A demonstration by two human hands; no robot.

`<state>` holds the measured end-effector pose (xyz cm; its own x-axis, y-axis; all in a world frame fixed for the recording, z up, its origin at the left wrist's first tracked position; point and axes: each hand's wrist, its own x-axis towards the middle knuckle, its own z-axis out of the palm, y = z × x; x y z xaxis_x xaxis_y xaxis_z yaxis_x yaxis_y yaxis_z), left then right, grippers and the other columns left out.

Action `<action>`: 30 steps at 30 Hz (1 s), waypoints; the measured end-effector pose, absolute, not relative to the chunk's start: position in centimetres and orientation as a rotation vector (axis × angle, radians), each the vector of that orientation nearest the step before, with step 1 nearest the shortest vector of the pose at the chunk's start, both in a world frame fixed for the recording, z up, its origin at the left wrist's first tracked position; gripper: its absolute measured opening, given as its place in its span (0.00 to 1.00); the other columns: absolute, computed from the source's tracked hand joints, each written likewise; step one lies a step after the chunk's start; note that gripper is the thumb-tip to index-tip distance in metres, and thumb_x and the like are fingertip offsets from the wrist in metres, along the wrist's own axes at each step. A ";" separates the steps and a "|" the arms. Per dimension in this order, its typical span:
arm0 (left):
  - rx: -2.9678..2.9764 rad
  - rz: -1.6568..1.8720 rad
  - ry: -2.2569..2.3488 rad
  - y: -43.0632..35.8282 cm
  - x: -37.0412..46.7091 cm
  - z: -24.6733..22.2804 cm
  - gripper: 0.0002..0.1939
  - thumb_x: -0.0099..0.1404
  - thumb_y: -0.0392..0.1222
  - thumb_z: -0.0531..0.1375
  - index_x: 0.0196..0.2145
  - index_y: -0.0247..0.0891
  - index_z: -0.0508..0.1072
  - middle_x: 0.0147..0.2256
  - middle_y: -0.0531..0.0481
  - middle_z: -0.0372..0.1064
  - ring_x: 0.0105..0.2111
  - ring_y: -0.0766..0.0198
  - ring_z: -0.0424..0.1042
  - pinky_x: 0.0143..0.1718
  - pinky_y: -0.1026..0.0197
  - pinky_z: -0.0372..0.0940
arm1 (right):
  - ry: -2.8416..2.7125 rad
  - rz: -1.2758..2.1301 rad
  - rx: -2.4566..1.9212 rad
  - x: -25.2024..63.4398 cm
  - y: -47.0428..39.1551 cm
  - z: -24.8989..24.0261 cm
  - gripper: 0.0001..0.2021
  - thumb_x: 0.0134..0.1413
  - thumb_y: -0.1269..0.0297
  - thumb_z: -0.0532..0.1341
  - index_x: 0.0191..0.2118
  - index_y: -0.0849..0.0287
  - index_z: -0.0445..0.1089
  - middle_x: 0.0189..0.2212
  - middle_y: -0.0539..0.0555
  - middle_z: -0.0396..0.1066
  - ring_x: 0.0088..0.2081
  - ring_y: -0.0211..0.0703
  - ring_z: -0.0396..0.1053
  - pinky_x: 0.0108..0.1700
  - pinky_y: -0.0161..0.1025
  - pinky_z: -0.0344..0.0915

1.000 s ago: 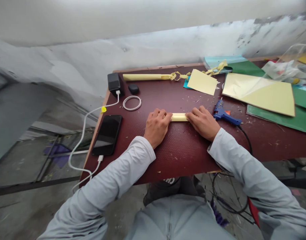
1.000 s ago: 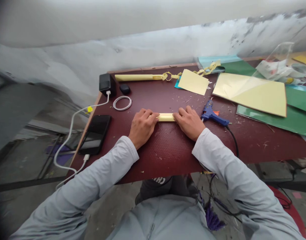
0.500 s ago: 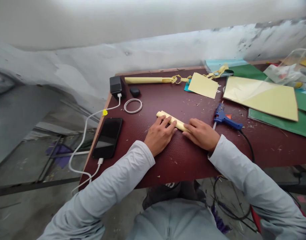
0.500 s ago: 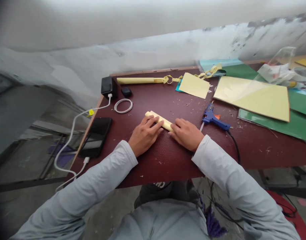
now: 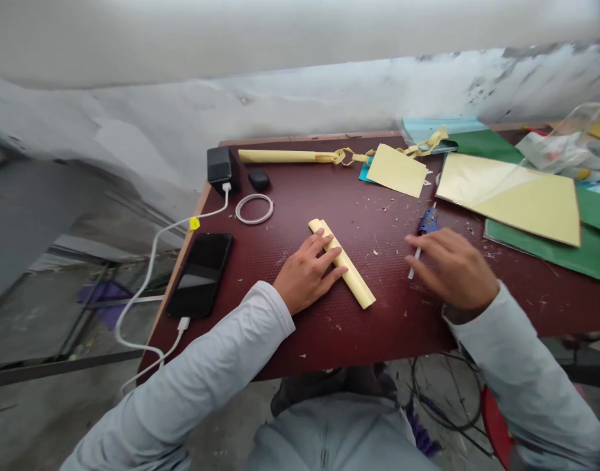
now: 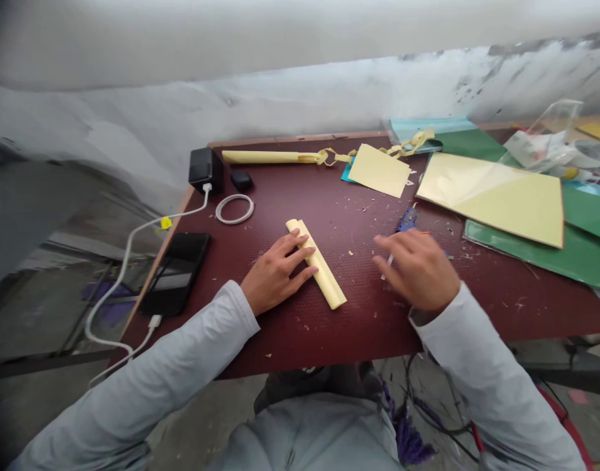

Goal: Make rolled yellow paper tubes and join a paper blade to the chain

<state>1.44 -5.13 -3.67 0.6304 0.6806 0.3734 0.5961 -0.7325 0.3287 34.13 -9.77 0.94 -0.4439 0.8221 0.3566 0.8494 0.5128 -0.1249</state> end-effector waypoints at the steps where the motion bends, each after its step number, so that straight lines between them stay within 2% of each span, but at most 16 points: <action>1: 2.675 0.722 1.060 -5.1 1.4 -3.7 0.19 0.76 0.49 0.58 0.57 0.35 0.73 0.62 0.35 0.67 0.71 0.45 0.59 0.70 0.37 0.61 | -2.335 -0.185 -1.563 36.1 -9.4 0.7 0.23 0.69 0.56 0.59 0.62 0.63 0.69 0.52 0.67 0.74 0.51 0.61 0.69 0.53 0.56 0.65; 3: 2.668 0.730 1.064 -5.2 1.4 -3.7 0.18 0.76 0.48 0.59 0.57 0.36 0.73 0.62 0.35 0.67 0.70 0.45 0.60 0.70 0.37 0.62 | -2.258 -0.328 -1.845 39.8 -8.3 -0.2 0.31 0.66 0.48 0.60 0.65 0.66 0.67 0.58 0.73 0.69 0.52 0.68 0.66 0.50 0.60 0.66; 5: 2.657 0.742 1.064 -5.1 1.4 -3.7 0.17 0.76 0.48 0.59 0.56 0.37 0.73 0.61 0.35 0.68 0.69 0.45 0.62 0.69 0.37 0.63 | -2.311 -0.329 -1.952 42.6 -7.3 -1.5 0.36 0.63 0.43 0.60 0.66 0.67 0.67 0.58 0.73 0.68 0.51 0.68 0.66 0.50 0.61 0.66; 9: 2.658 0.764 1.007 -4.6 1.1 -3.7 0.16 0.76 0.48 0.59 0.54 0.36 0.73 0.60 0.35 0.68 0.68 0.47 0.63 0.69 0.38 0.63 | -2.387 -0.225 -1.879 44.0 -6.5 -2.8 0.27 0.65 0.44 0.58 0.55 0.63 0.75 0.46 0.65 0.72 0.47 0.59 0.68 0.52 0.57 0.67; 12: 2.656 0.775 0.927 -4.1 0.6 -3.8 0.15 0.75 0.47 0.60 0.54 0.37 0.74 0.60 0.36 0.68 0.67 0.47 0.64 0.68 0.38 0.64 | -2.364 -0.143 -1.811 42.8 -7.3 -1.9 0.25 0.66 0.45 0.58 0.52 0.63 0.76 0.44 0.65 0.72 0.46 0.58 0.70 0.52 0.56 0.68; 16: 2.637 0.800 0.897 -3.7 0.1 -3.9 0.15 0.74 0.47 0.61 0.53 0.38 0.74 0.59 0.36 0.68 0.66 0.47 0.65 0.67 0.37 0.64 | -2.181 0.320 -1.684 41.4 -9.7 1.0 0.22 0.64 0.45 0.63 0.52 0.56 0.76 0.44 0.62 0.75 0.45 0.56 0.73 0.50 0.54 0.70; 19: 2.631 0.815 0.896 -3.8 0.0 -3.8 0.16 0.73 0.48 0.61 0.52 0.37 0.74 0.59 0.35 0.68 0.66 0.48 0.65 0.67 0.38 0.64 | -1.677 0.839 -1.602 40.0 -10.9 3.0 0.17 0.66 0.46 0.61 0.49 0.52 0.78 0.39 0.58 0.77 0.36 0.50 0.74 0.40 0.49 0.72; 21: 2.629 0.820 0.915 -3.9 0.0 -3.7 0.17 0.73 0.50 0.62 0.51 0.36 0.74 0.59 0.35 0.68 0.65 0.48 0.66 0.67 0.39 0.64 | -1.403 1.091 -1.414 38.4 -10.9 3.9 0.18 0.67 0.46 0.59 0.49 0.53 0.78 0.42 0.58 0.78 0.36 0.48 0.76 0.41 0.49 0.74; 24: 2.631 0.812 0.955 -4.1 0.0 -3.7 0.17 0.73 0.51 0.62 0.51 0.36 0.74 0.60 0.34 0.68 0.65 0.47 0.66 0.67 0.39 0.64 | -1.293 1.284 -1.159 35.0 -9.6 4.5 0.18 0.63 0.46 0.64 0.44 0.57 0.78 0.41 0.59 0.78 0.32 0.45 0.75 0.38 0.46 0.76; 27: 2.622 0.796 0.982 -4.3 -0.1 -3.7 0.17 0.73 0.51 0.62 0.52 0.36 0.74 0.60 0.34 0.68 0.66 0.46 0.65 0.68 0.38 0.64 | -1.261 1.438 -1.055 31.3 -7.6 4.4 0.13 0.57 0.53 0.69 0.38 0.59 0.78 0.36 0.57 0.78 0.28 0.42 0.72 0.32 0.42 0.75; 30: 2.610 0.798 0.995 -4.5 -0.2 -3.6 0.18 0.73 0.51 0.62 0.52 0.36 0.74 0.60 0.34 0.68 0.67 0.46 0.65 0.69 0.38 0.63 | -1.180 1.605 -0.977 28.3 -5.5 3.9 0.10 0.54 0.57 0.68 0.36 0.59 0.76 0.34 0.56 0.78 0.27 0.41 0.71 0.32 0.42 0.76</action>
